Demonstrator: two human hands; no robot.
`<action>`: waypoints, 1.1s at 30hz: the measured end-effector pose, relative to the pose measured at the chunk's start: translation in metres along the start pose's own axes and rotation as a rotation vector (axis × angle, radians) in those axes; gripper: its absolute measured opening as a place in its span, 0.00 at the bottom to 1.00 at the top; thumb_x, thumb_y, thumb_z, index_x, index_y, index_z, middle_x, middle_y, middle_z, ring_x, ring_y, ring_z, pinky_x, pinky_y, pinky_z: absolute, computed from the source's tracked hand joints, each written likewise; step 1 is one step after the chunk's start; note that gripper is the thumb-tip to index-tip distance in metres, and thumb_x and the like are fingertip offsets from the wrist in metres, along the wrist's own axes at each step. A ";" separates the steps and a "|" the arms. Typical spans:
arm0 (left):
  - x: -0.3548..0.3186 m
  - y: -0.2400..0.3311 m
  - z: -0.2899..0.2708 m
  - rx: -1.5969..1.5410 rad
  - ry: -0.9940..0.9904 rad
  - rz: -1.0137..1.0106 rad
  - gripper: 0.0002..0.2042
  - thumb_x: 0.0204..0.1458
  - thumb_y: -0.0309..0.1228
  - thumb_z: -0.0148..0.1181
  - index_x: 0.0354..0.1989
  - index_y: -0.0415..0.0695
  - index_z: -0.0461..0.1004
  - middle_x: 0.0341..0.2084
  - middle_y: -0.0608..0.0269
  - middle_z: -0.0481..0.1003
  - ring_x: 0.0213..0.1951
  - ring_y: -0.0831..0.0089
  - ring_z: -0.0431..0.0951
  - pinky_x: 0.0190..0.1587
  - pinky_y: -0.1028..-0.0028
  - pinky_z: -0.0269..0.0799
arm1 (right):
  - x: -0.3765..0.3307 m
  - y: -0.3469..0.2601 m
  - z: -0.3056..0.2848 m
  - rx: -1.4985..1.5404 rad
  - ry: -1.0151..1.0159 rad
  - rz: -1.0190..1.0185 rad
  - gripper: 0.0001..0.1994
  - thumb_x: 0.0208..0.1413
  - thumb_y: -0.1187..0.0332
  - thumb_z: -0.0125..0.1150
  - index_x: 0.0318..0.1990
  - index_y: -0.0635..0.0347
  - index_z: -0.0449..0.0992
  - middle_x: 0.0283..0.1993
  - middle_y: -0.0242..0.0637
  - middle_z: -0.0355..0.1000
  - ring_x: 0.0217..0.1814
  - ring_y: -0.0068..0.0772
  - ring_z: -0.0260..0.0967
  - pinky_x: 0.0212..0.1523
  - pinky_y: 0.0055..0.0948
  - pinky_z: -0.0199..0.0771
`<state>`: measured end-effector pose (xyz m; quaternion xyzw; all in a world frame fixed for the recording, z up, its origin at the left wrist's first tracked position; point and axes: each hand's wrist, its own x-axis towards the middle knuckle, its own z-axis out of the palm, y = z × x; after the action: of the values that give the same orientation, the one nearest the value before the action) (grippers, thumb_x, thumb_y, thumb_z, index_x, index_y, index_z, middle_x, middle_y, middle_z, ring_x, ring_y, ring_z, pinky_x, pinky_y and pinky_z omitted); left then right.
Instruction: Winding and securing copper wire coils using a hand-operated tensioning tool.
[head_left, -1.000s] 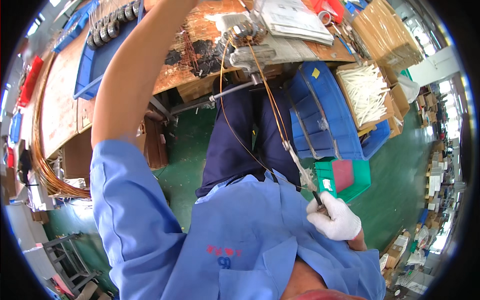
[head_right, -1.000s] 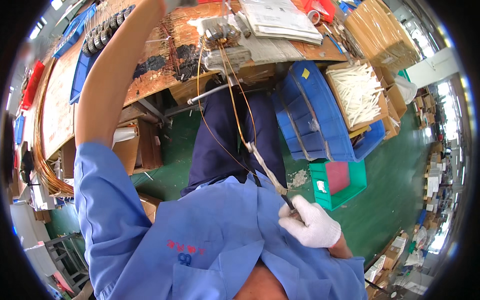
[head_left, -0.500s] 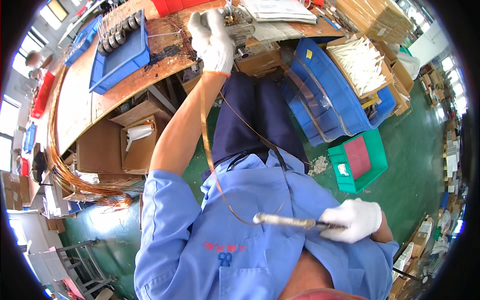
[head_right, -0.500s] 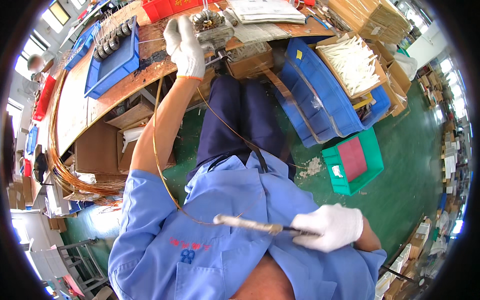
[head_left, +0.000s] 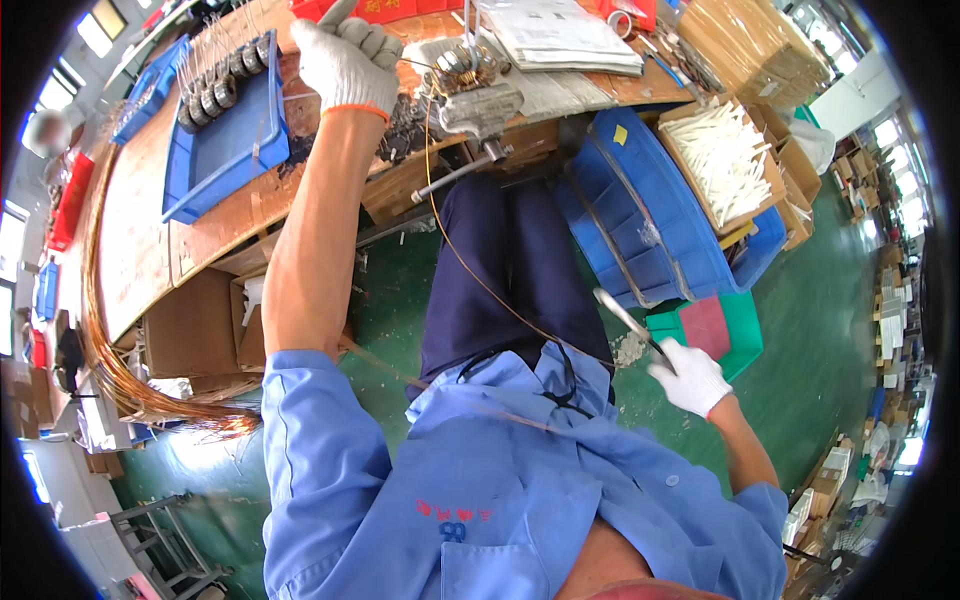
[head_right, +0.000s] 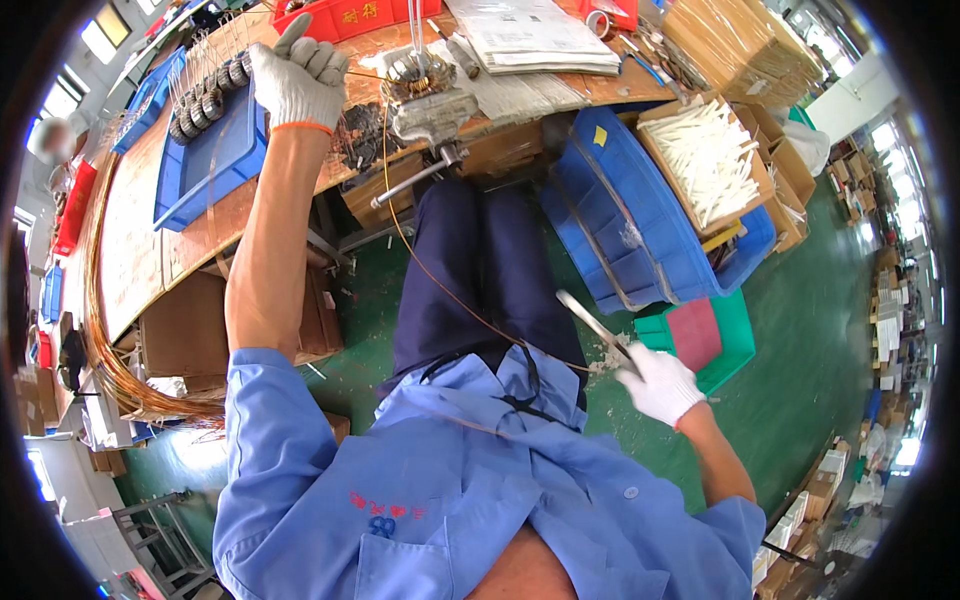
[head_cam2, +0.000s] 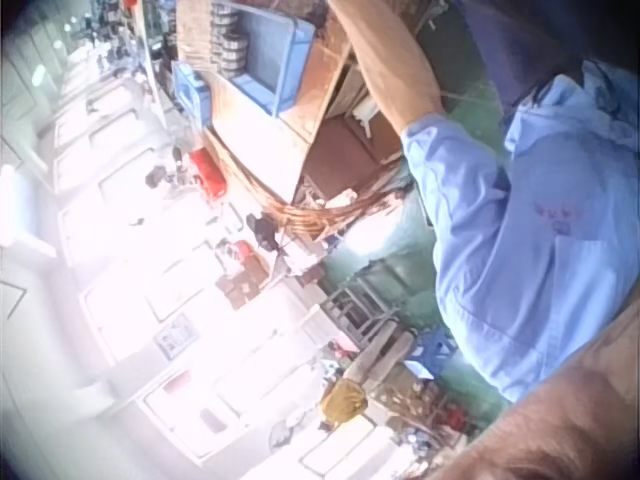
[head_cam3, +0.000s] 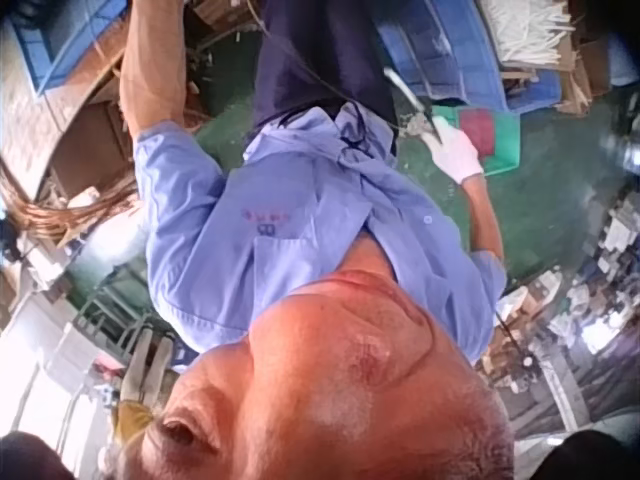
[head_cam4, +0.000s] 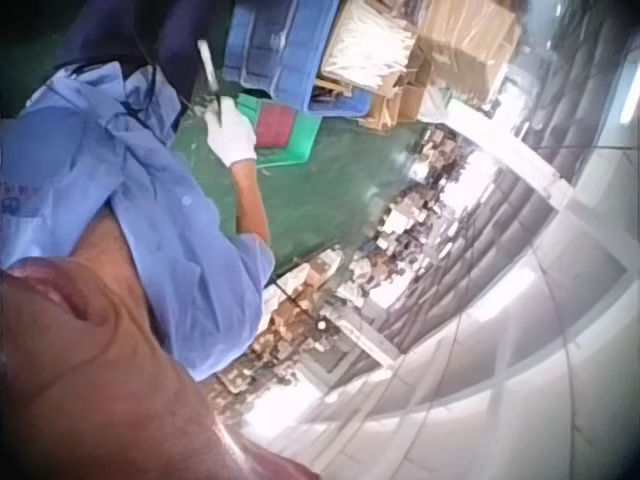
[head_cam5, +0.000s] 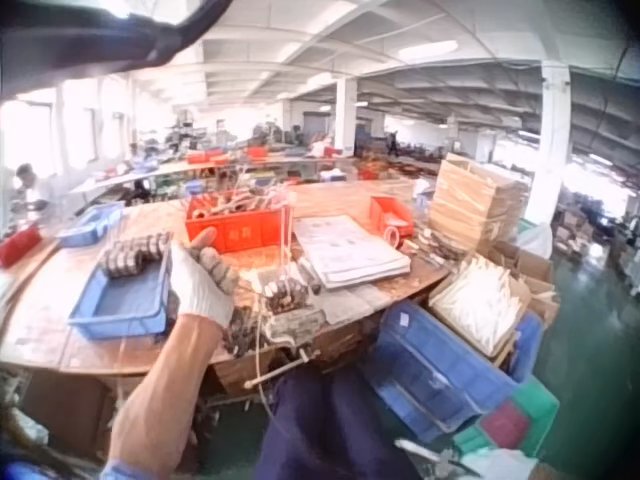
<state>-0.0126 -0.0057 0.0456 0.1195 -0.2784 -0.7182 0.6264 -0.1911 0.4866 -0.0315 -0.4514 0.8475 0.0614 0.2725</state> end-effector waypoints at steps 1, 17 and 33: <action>0.011 0.002 -0.002 0.045 -0.036 -0.020 0.34 0.73 0.55 0.27 0.48 0.34 0.74 0.14 0.73 0.48 0.16 0.77 0.44 0.20 0.73 0.45 | 0.015 -0.030 -0.019 0.265 0.074 -0.162 0.16 0.62 0.57 0.64 0.45 0.61 0.73 0.42 0.55 0.81 0.45 0.61 0.80 0.45 0.51 0.79; 0.110 -0.092 -0.029 -0.067 -0.055 -0.398 0.27 0.72 0.55 0.40 0.43 0.41 0.75 0.13 0.76 0.51 0.12 0.79 0.50 0.15 0.74 0.45 | 0.197 -0.205 -0.160 0.759 -0.009 -0.390 0.14 0.71 0.58 0.54 0.39 0.62 0.70 0.24 0.41 0.70 0.18 0.33 0.68 0.21 0.36 0.68; -0.073 0.002 -0.040 1.769 -0.350 0.754 0.33 0.59 0.49 0.65 0.67 0.40 0.68 0.56 0.49 0.77 0.57 0.61 0.79 0.65 0.60 0.71 | -0.089 -0.048 -0.018 0.778 -0.255 -0.837 0.07 0.64 0.66 0.66 0.43 0.57 0.77 0.30 0.38 0.77 0.25 0.45 0.78 0.24 0.38 0.75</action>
<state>0.0236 0.0549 0.0016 0.3410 -0.8257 -0.0103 0.4492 -0.1208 0.5177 0.0362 -0.6037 0.5176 -0.3132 0.5191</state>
